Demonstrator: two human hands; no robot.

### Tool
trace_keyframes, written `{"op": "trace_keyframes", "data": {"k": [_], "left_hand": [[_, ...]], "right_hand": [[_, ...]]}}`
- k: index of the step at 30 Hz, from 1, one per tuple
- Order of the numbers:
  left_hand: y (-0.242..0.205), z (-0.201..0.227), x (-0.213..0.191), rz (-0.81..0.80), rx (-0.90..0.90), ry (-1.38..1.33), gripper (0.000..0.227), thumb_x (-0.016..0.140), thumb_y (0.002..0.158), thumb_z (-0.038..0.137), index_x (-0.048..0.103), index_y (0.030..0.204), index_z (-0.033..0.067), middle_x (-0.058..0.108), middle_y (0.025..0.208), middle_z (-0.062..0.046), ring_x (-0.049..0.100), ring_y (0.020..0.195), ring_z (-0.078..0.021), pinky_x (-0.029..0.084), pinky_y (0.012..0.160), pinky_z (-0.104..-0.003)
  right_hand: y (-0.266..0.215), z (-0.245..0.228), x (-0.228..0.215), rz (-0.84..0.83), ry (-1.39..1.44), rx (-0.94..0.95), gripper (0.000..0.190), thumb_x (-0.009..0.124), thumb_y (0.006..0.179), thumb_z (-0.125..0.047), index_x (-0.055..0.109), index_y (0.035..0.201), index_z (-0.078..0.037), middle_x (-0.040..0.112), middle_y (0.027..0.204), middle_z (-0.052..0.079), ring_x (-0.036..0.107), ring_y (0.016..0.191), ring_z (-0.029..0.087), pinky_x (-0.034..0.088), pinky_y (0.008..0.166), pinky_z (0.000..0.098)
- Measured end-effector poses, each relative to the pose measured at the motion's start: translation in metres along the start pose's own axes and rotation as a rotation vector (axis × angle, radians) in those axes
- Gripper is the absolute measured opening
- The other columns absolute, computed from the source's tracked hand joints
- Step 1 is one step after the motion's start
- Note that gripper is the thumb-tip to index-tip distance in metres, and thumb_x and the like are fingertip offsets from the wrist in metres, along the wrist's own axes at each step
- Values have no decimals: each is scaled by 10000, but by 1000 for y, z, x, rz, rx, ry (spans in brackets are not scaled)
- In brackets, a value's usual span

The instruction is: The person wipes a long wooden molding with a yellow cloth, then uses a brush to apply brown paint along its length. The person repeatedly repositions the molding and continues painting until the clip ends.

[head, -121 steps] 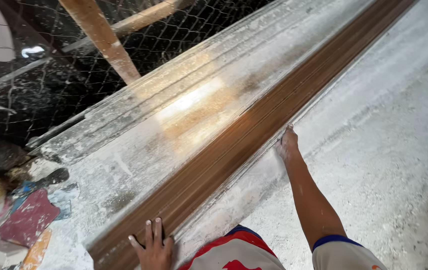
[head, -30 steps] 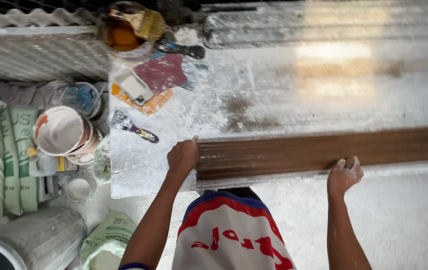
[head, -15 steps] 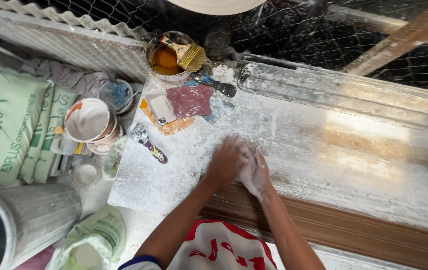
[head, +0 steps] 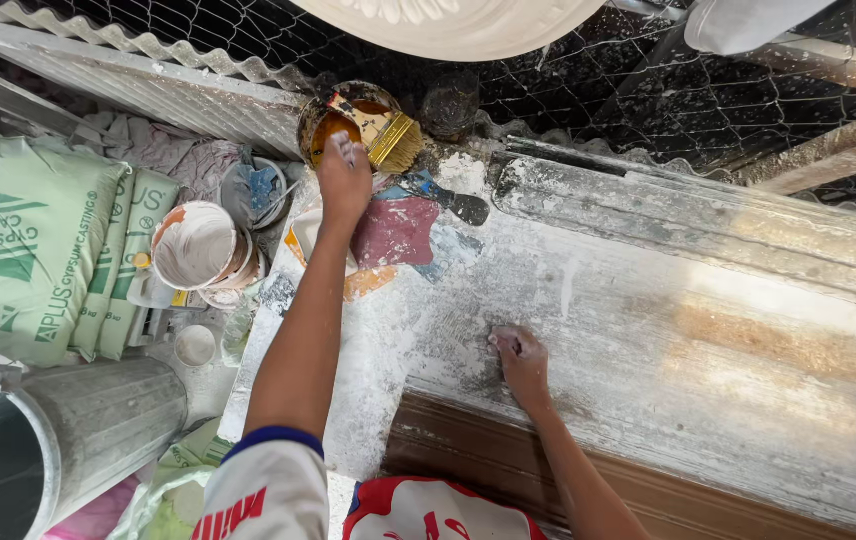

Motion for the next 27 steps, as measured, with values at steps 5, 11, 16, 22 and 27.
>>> {"op": "trace_keyframes", "data": {"k": [5,11,16,22,27], "left_hand": [[45,-53,46,-139,-300,201,811,716,948,346,297,1455,-129,549,1382,-329,562,1291,-401,444,1095,-408],[61,-60,54,-230,-528,15,1003,871,880,382,249,1440,-171,446,1447,-326,496,1342,-348,408,1116,-378],[73,-27,0,-147,-433,-253,441,729,870,296,709,1176,-21,773,1118,-203,732,1033,-293,561,917,-378],[90,-10,-41,75,-99,364,415,823,851,335,723,935,-59,755,879,-245,751,849,-376,585,817,-436],[82,-16,-31,-8,-68,522,451,832,871,394,752,883,-50,713,824,-289,727,799,-415,581,772,-470]], "right_hand": [[-9,-17,-6,15,-77,-155,195,629,897,4,771,1026,-33,733,837,93,698,715,164,545,651,302],[-8,-5,-1,-5,-37,-124,187,614,936,-28,763,1047,-48,741,838,97,717,748,185,557,703,325],[-11,3,2,30,-159,-183,219,607,963,-44,782,1091,-72,768,791,67,696,739,189,525,804,345],[-11,5,4,48,-17,-101,180,611,980,-103,750,1083,-55,770,888,63,706,738,150,559,675,315],[-9,4,6,33,-66,-53,181,640,973,-147,752,1075,-48,771,865,72,694,713,162,550,656,327]]}}
Point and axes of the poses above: each hand's wrist, its own y-axis towards the middle knuckle, its own x-axis out of the palm, z = x × y, the point moved 8 cm from there along y, towards the middle knuckle
